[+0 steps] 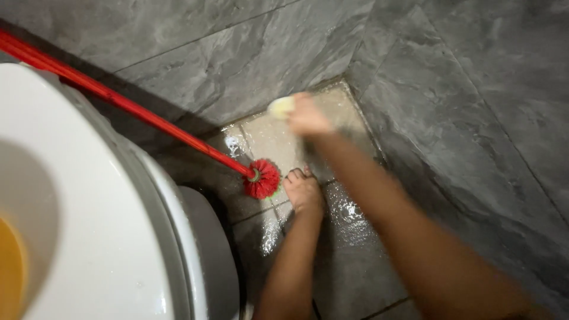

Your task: Cleaning the bathroom floor and drain using a brush and water.

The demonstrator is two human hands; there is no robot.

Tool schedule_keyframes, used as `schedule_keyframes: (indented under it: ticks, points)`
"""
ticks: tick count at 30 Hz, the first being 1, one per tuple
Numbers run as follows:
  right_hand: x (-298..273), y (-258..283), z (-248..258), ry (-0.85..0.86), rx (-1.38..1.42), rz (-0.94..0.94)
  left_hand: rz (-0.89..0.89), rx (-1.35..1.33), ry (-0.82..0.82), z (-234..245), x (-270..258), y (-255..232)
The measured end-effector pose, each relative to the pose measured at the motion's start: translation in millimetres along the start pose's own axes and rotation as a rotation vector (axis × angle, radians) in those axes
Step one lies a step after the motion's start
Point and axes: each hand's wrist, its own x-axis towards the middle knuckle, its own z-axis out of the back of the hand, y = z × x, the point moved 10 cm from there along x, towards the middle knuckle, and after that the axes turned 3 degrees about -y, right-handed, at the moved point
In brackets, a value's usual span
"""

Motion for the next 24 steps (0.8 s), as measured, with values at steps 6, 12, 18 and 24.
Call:
schedule_keyframes:
  ticks: [6, 12, 18, 24]
  points:
    - [-40, -44, 132, -0.164, -0.97, -0.231, 0.036, 0.019, -0.092, -23, 22, -7]
    - [-27, 6, 11, -0.164, 0.255, -0.863, -0.017, 0.064, -0.03, 15, -6, -1]
    - [-65, -40, 23, -0.087, 0.308, -0.976, -0.022, -0.007, -0.005, 9, 2, -1]
    - [-112, -47, 113, 0.086, -0.243, -0.665, 0.027, 0.017, -0.076, -15, 14, -5]
